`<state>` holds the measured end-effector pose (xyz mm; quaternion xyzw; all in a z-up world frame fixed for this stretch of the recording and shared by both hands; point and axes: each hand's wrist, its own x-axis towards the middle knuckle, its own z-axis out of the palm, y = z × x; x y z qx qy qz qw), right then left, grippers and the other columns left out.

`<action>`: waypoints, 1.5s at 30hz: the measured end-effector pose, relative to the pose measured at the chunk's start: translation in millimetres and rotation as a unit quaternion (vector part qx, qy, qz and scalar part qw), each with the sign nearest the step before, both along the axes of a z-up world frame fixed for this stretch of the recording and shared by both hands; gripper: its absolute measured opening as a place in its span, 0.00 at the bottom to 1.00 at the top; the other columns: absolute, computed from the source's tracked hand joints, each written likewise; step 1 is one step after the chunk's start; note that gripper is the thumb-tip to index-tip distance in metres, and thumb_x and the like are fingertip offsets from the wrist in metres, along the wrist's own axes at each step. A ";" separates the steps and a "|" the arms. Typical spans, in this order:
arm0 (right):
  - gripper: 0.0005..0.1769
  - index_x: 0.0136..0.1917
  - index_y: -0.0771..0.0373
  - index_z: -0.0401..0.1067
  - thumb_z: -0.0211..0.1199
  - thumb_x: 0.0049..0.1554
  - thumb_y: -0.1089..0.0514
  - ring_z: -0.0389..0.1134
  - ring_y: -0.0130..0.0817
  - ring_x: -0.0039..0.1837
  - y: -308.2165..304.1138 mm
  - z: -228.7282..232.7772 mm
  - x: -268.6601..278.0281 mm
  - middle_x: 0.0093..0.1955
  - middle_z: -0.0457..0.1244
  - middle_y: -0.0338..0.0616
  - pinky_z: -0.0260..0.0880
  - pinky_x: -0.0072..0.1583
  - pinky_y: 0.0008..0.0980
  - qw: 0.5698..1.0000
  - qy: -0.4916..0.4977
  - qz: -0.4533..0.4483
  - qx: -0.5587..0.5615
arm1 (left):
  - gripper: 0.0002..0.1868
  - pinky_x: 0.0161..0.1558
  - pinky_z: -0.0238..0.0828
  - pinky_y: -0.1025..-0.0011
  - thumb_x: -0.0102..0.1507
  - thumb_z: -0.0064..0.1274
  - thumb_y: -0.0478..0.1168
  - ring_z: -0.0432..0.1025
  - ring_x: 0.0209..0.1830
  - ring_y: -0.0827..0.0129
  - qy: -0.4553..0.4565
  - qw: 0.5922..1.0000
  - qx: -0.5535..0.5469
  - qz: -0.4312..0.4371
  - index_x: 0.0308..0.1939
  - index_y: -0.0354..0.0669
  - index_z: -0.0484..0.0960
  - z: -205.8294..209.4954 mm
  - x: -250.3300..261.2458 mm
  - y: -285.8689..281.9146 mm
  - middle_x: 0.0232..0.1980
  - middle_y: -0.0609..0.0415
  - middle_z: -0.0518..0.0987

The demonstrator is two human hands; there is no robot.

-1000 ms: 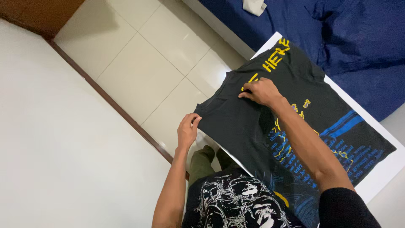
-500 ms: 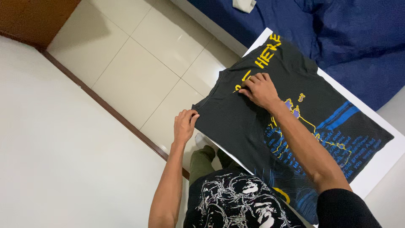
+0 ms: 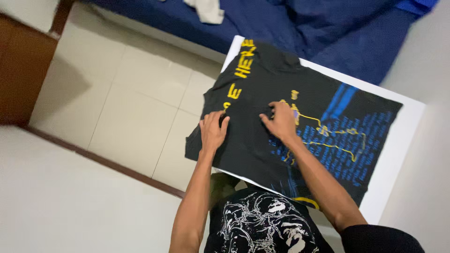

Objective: The person removes items of clothing from a wooden shelf, places them on a bed, and then spreads out one patterned black garment on a small white table to fold it by hand.

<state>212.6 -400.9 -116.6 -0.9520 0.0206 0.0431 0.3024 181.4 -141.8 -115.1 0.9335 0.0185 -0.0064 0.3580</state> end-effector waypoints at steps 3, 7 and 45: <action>0.22 0.52 0.63 0.75 0.75 0.48 0.50 0.68 0.49 0.51 1.9 -0.2 -3.9 0.44 0.67 0.48 0.66 0.54 0.47 0.995 -0.095 0.039 -0.020 | 0.20 0.57 0.59 0.56 0.66 0.54 0.49 0.70 0.57 0.56 -0.002 0.999 0.024 -0.025 0.58 0.42 0.80 -8.8 27.8 -23.3 0.55 0.52 0.80; 0.13 0.49 0.61 0.76 0.71 0.54 0.53 0.70 0.44 0.48 0.8 -3.7 -2.7 0.42 0.68 0.45 0.69 0.53 0.43 0.999 0.010 0.017 0.048 | 0.24 0.56 0.57 0.54 0.66 0.57 0.51 0.69 0.56 0.53 -0.040 0.997 0.052 -0.036 0.60 0.38 0.78 -24.8 56.7 -41.5 0.57 0.46 0.78; 0.32 0.72 0.65 0.65 0.66 0.58 0.53 0.60 0.56 0.68 -49.7 4.5 -102.3 0.69 0.61 0.57 0.58 0.67 0.52 0.986 -0.077 -0.148 0.030 | 0.23 0.69 0.52 0.48 0.67 0.53 0.42 0.61 0.73 0.49 -0.046 0.970 0.021 -0.239 0.66 0.42 0.75 6.7 17.7 -55.4 0.69 0.45 0.71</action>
